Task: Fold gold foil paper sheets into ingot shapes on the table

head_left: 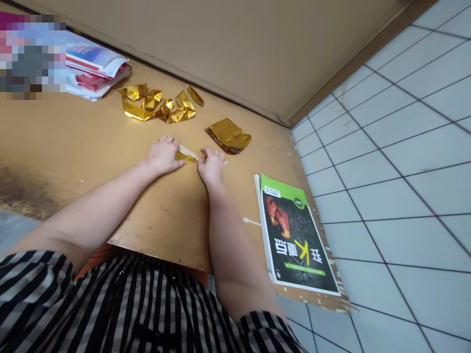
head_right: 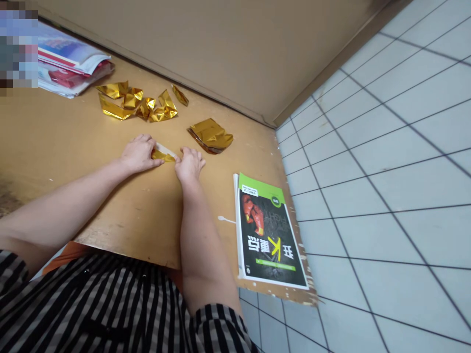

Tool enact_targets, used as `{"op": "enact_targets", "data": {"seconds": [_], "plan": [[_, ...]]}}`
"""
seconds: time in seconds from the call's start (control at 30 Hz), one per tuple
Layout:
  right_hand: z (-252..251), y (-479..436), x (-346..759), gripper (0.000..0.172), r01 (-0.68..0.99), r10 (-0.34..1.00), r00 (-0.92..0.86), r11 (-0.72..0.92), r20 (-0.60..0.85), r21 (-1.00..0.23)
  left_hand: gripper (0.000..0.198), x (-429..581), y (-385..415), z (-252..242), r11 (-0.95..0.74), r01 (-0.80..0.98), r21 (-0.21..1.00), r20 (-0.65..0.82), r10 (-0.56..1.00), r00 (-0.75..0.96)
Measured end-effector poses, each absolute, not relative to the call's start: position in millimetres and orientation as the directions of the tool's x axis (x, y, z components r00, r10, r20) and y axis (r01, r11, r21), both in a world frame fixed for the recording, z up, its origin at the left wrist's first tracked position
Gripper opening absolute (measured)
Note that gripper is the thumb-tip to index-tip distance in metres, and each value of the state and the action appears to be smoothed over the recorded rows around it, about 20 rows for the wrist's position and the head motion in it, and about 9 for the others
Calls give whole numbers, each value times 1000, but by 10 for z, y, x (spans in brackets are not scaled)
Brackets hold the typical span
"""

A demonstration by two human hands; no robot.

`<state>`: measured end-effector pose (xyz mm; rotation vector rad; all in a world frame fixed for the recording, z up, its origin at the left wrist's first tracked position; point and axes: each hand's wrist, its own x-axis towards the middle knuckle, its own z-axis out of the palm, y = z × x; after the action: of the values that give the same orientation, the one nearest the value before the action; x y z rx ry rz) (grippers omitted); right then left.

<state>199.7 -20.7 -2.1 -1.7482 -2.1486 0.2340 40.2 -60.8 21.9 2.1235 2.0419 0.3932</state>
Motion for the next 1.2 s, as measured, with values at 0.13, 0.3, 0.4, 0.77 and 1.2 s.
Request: {"op": "enact_targets", "data": {"seconds": [0.13, 0.3, 0.4, 0.77, 1.2], "plan": [[13, -340, 1885, 22, 898, 924, -298, 356, 238, -259, 41, 401, -614, 217, -49, 954, 295, 72, 997, 29], [19, -362, 1772, 16, 874, 937, -328, 349, 118, -339, 40, 399, -611, 214, -51, 952, 301, 76, 997, 30], [8, -285, 1794, 14, 879, 959, -271, 282, 84, -385, 40, 390, -596, 199, -62, 950, 306, 85, 996, 38], [2, -313, 1793, 12, 889, 948, -279, 315, 154, -332, 39, 404, -614, 204, -56, 953, 299, 88, 996, 31], [26, -287, 1750, 20, 904, 958, -260, 286, 122, -317, 40, 410, -633, 230, -46, 953, 299, 71, 997, 25]]}}
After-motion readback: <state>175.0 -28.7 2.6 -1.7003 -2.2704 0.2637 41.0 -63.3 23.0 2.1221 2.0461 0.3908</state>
